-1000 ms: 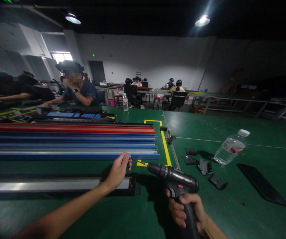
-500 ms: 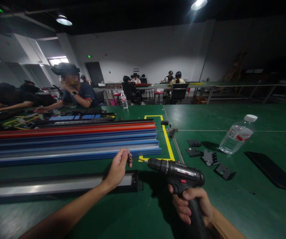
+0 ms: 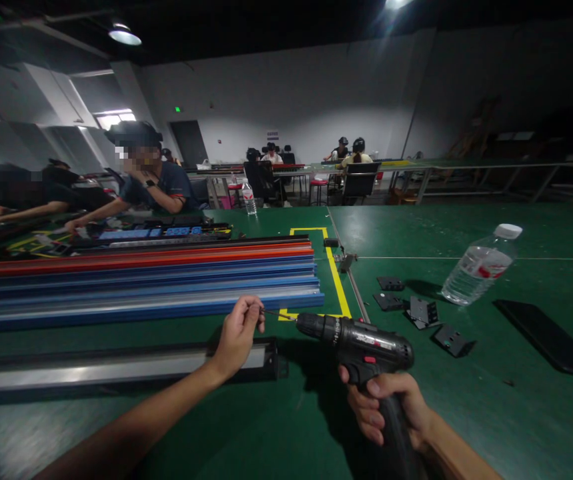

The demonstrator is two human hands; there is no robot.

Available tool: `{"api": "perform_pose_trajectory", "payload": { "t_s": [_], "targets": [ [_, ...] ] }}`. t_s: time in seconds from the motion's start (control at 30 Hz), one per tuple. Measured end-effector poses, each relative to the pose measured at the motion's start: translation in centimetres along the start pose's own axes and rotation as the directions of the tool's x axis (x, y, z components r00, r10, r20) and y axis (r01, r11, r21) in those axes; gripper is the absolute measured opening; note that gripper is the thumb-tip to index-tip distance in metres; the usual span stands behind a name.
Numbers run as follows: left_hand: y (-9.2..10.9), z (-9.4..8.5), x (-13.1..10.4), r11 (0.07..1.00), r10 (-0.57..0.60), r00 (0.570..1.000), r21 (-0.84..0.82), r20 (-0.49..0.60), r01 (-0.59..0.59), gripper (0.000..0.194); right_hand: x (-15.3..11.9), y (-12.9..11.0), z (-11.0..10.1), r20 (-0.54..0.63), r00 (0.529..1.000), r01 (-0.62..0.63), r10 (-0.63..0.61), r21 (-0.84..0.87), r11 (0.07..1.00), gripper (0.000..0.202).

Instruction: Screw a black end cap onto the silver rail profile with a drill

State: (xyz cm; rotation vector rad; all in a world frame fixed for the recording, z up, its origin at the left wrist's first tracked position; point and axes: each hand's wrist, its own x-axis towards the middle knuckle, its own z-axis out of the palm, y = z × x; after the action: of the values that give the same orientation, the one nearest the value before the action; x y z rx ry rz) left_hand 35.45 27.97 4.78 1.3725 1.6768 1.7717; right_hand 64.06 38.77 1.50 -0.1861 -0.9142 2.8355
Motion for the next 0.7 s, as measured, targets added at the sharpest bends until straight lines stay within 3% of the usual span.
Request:
{"api": "perform_pose_trajectory", "payload": {
  "t_s": [0.2, 0.5, 0.7],
  "targets": [
    [-0.1, -0.1, -0.3, 0.997, 0.061, 0.997, 0.049, -0.057, -0.058, 0.028, -0.2, -0.2, 0.3, 0.021, 1.000, 0.007, -0.006, -0.028, 1.000, 0.038],
    [-0.3, -0.1, -0.2, 0.998, 0.053, 0.998, -0.021, -0.022, -0.054, 0.025, -0.3, -0.5, 0.8, -0.002, 1.000, -0.026, 0.026, -0.031, 0.999, 0.040],
    [-0.9, -0.2, -0.3, 0.988, 0.153, 0.988, -0.027, -0.031, -0.154, 0.018, -0.4, -0.9, 1.4, -0.036, 0.998, -0.062, 0.061, -0.042, 0.997, 0.040]
  ]
}}
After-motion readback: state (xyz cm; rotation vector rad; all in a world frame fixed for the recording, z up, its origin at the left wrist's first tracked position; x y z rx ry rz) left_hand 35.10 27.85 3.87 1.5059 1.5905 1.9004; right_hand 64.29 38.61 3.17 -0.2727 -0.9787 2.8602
